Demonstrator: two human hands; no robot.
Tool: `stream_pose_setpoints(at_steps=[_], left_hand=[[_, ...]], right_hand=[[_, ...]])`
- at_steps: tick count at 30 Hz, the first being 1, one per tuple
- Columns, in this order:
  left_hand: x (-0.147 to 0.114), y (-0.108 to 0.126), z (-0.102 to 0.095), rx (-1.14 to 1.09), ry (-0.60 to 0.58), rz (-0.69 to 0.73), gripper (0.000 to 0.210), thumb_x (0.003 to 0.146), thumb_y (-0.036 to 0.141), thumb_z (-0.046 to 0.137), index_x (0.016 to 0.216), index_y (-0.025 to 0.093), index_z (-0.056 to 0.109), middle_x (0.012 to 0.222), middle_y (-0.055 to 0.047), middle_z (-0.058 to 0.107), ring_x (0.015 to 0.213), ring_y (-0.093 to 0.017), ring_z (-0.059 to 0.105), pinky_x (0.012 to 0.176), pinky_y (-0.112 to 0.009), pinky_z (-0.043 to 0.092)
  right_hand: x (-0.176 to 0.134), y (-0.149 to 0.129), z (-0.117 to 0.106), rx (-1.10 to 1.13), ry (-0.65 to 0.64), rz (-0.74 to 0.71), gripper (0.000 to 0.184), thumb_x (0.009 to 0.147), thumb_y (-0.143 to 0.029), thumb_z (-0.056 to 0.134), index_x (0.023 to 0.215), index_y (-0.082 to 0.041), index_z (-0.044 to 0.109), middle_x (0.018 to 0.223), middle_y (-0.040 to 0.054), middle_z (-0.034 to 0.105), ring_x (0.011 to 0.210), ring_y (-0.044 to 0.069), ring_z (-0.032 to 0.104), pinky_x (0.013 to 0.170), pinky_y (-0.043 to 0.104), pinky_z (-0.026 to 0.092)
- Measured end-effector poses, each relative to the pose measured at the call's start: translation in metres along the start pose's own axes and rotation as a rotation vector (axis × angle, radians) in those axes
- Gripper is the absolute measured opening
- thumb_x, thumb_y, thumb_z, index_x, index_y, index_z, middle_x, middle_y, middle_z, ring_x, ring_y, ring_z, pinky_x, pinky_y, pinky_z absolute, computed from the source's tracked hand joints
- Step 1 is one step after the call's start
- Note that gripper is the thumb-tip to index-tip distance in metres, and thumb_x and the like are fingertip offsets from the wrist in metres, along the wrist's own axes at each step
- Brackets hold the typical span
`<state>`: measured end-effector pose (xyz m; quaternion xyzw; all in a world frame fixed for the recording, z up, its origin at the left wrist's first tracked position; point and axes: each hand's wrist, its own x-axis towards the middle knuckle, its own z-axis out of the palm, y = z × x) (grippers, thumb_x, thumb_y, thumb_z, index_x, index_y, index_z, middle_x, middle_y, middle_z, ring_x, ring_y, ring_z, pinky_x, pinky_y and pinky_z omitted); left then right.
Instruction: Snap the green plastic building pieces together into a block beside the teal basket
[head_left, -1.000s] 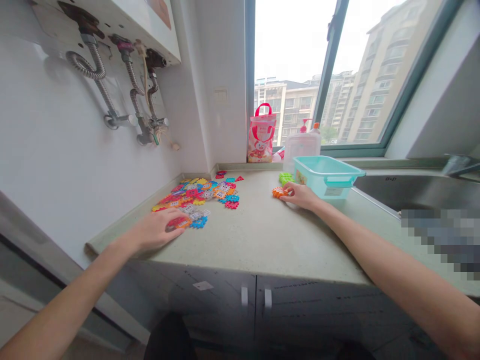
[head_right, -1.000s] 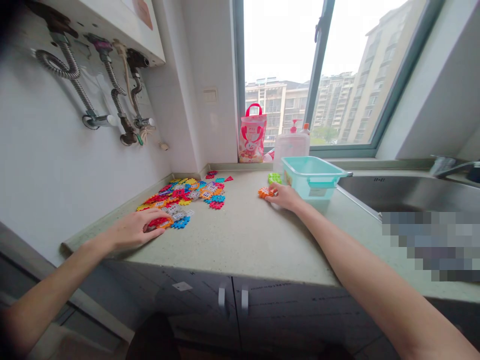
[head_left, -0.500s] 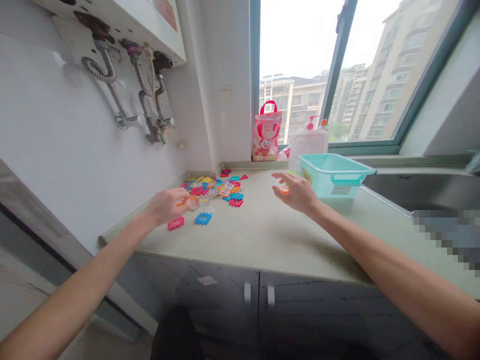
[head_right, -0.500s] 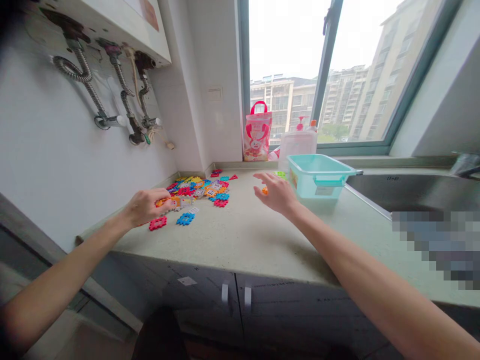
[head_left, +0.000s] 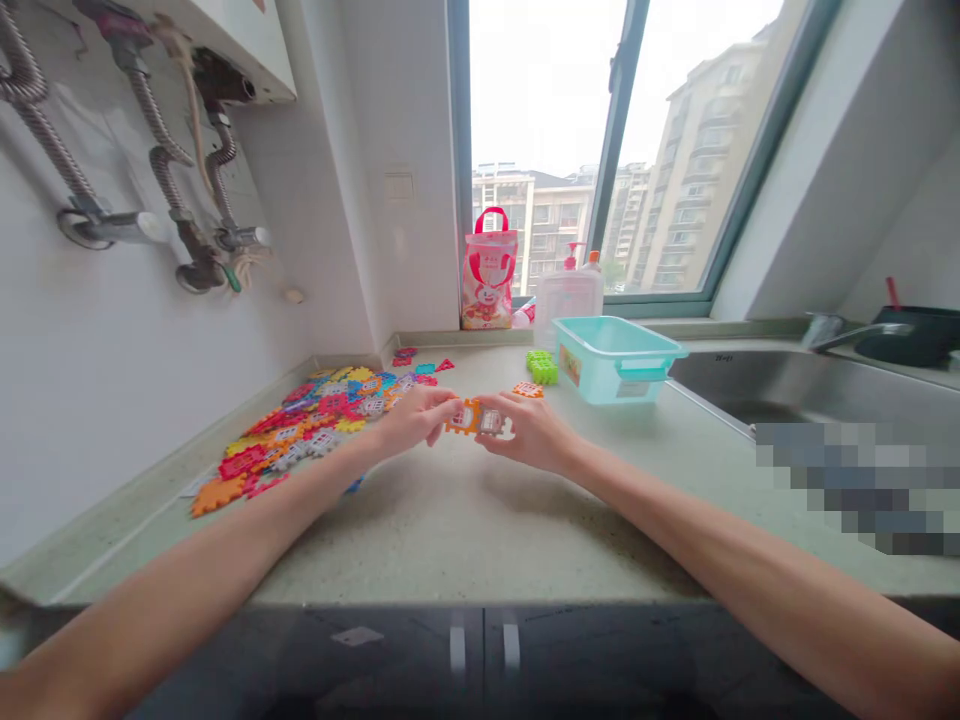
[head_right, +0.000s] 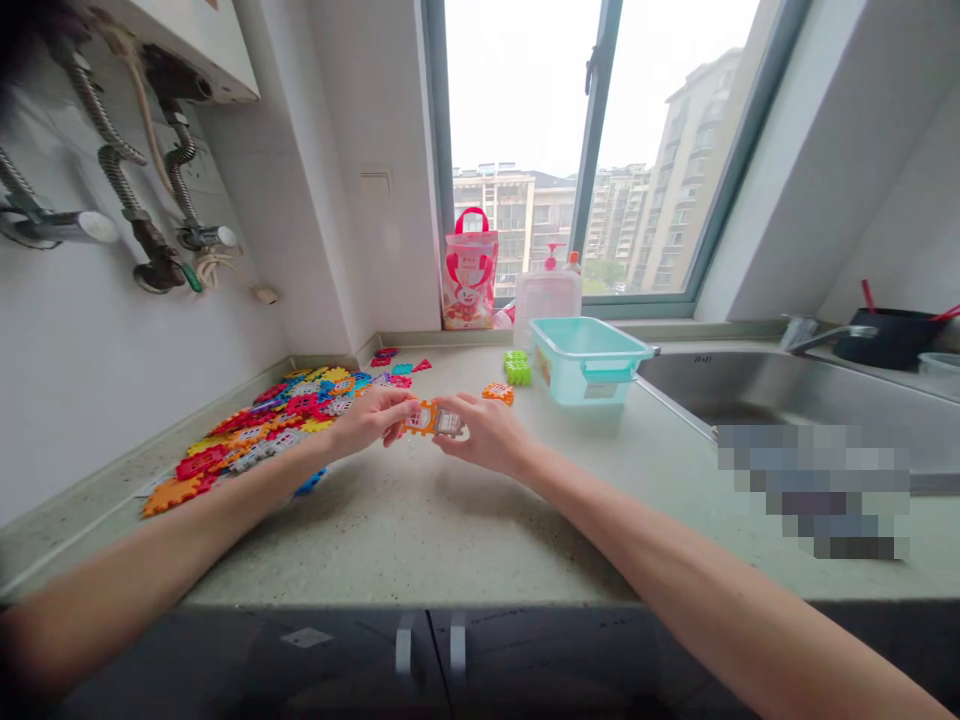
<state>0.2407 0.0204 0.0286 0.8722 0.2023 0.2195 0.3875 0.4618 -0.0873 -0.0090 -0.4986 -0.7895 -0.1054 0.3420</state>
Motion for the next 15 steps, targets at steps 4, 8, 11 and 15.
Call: stream_pose_setpoints(at_steps=[4,8,11,15], left_hand=[[-0.011,-0.018,0.010,0.032,0.092,-0.012,0.037,0.099,0.049,0.056,0.078,0.019,0.062,0.053,0.002,0.058,0.046,-0.012,0.056,0.049,-0.023,0.037],[-0.015,-0.020,-0.003,0.042,0.220,-0.050,0.034,0.100,0.048,0.058,0.084,0.019,0.063,0.054,0.001,0.063,0.047,-0.012,0.059,0.047,-0.023,0.042],[-0.012,-0.018,-0.009,-0.113,0.214,-0.067,0.040,0.097,0.055,0.066,0.090,0.016,0.066,0.067,-0.005,0.072,0.057,-0.016,0.070,0.050,-0.025,0.053],[-0.010,-0.013,0.000,-0.261,0.173,-0.061,0.046,0.087,0.057,0.081,0.099,0.013,0.072,0.089,-0.011,0.080,0.073,-0.020,0.078,0.062,-0.029,0.064]], right_hand=[[0.000,0.001,0.003,-0.025,-0.078,0.017,0.033,0.085,-0.027,0.074,0.117,-0.023,0.076,0.091,0.0048,0.078,0.074,0.018,0.069,0.069,0.029,0.049],[-0.002,0.003,0.004,0.123,-0.133,0.141,0.018,0.091,-0.021,0.061,0.093,-0.022,0.079,0.066,-0.0001,0.071,0.056,0.013,0.060,0.058,0.026,0.044],[-0.002,0.003,0.008,0.387,-0.225,0.293,0.026,0.099,-0.031,0.058,0.112,-0.021,0.079,0.078,0.0025,0.076,0.056,0.013,0.064,0.054,0.025,0.048],[0.000,-0.004,0.018,0.779,-0.217,0.391,0.059,0.099,-0.046,0.064,0.155,-0.029,0.054,0.138,0.0124,0.072,0.084,0.019,0.078,0.058,0.028,0.061]])
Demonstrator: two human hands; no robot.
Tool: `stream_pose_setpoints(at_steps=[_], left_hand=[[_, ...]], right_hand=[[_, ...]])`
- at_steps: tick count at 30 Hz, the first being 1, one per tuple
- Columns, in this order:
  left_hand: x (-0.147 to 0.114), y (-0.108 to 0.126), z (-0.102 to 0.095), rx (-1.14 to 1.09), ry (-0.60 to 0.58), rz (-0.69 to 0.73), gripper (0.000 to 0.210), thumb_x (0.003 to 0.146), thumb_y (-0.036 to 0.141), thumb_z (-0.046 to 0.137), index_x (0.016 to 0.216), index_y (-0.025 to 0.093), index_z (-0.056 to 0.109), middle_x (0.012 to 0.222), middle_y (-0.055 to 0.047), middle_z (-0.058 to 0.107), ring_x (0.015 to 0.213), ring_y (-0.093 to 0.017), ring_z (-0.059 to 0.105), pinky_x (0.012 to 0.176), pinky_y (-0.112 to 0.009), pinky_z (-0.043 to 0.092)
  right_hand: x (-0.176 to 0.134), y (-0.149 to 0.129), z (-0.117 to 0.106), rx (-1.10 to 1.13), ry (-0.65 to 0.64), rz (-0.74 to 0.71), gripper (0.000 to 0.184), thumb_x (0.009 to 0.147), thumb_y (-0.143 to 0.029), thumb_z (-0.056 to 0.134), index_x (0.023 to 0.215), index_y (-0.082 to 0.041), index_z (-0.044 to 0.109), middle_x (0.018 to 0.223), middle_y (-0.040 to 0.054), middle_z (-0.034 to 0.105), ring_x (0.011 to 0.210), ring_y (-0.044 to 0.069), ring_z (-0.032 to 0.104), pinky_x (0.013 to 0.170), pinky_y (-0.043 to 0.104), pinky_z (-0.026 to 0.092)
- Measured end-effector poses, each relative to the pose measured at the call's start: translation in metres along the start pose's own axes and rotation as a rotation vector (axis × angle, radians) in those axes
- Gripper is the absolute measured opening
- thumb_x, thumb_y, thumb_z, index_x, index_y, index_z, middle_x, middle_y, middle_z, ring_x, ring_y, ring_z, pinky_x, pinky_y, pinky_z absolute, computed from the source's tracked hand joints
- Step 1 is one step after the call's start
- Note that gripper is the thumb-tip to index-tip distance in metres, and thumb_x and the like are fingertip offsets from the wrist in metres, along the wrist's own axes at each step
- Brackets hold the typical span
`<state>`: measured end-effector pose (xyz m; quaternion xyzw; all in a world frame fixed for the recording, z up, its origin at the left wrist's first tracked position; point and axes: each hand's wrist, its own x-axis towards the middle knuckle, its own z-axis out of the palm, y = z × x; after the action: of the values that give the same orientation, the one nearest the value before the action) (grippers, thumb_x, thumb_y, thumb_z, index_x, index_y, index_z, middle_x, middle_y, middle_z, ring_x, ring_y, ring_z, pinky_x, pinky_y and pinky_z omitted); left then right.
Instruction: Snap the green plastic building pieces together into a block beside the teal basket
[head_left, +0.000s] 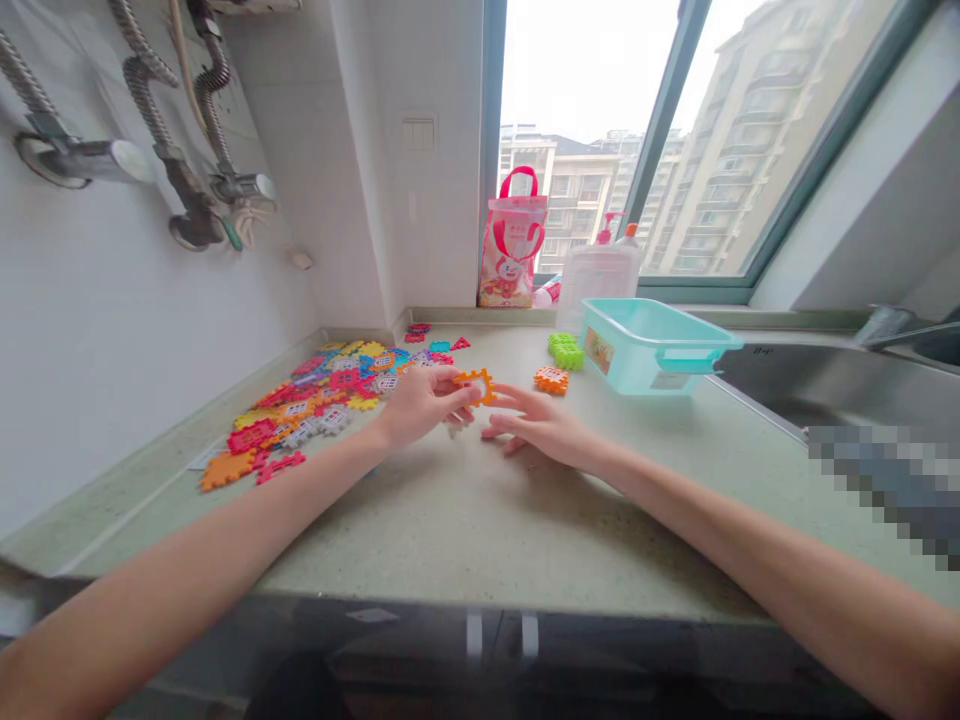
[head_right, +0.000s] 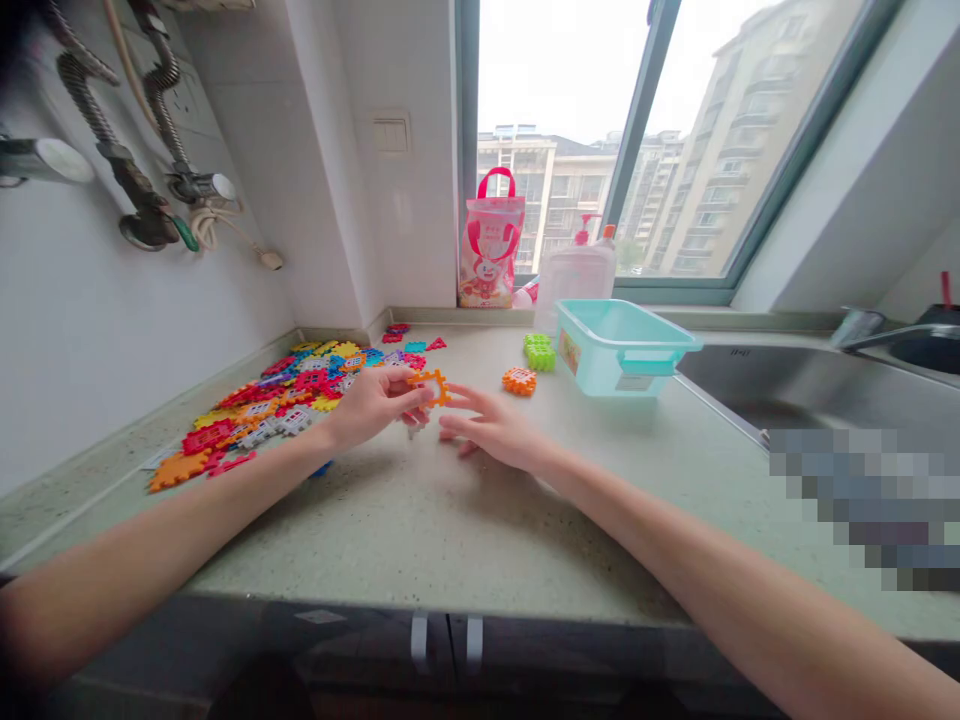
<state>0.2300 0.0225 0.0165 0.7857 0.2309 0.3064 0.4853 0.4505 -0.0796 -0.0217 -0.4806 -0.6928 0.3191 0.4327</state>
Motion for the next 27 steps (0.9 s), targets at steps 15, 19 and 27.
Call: stream_pose_setpoints(at_steps=[15,19,27], left_hand=[[-0.007,0.005,-0.003,0.450,0.036,0.099,0.048,0.093,0.063,0.069,0.115,0.022,0.080,0.081,-0.004,0.079,0.054,-0.014,0.067,0.056,-0.028,0.050],[0.007,0.000,-0.061,0.984,0.337,0.164,0.036,0.099,0.052,0.061,0.100,0.025,0.084,0.079,-0.005,0.079,0.073,-0.021,0.072,0.075,-0.034,0.053],[0.013,-0.028,-0.081,1.252,0.173,-0.008,0.044,0.087,0.061,0.069,0.107,0.023,0.081,0.108,-0.010,0.081,0.098,-0.031,0.074,0.080,-0.036,0.054]], right_hand=[[-0.010,-0.012,-0.027,-0.877,0.124,-0.341,0.027,0.095,-0.040,0.070,0.118,-0.028,0.074,0.114,0.0064,0.078,0.081,0.020,0.073,0.076,0.036,0.056],[-0.005,0.003,-0.047,-0.969,0.079,-0.097,0.026,0.093,-0.049,0.071,0.105,-0.026,0.074,0.089,0.0045,0.077,0.067,0.020,0.068,0.066,0.034,0.049],[-0.005,0.000,-0.052,-0.933,-0.022,-0.200,0.024,0.100,-0.049,0.064,0.101,-0.029,0.079,0.098,0.0041,0.078,0.072,0.019,0.068,0.073,0.035,0.050]])
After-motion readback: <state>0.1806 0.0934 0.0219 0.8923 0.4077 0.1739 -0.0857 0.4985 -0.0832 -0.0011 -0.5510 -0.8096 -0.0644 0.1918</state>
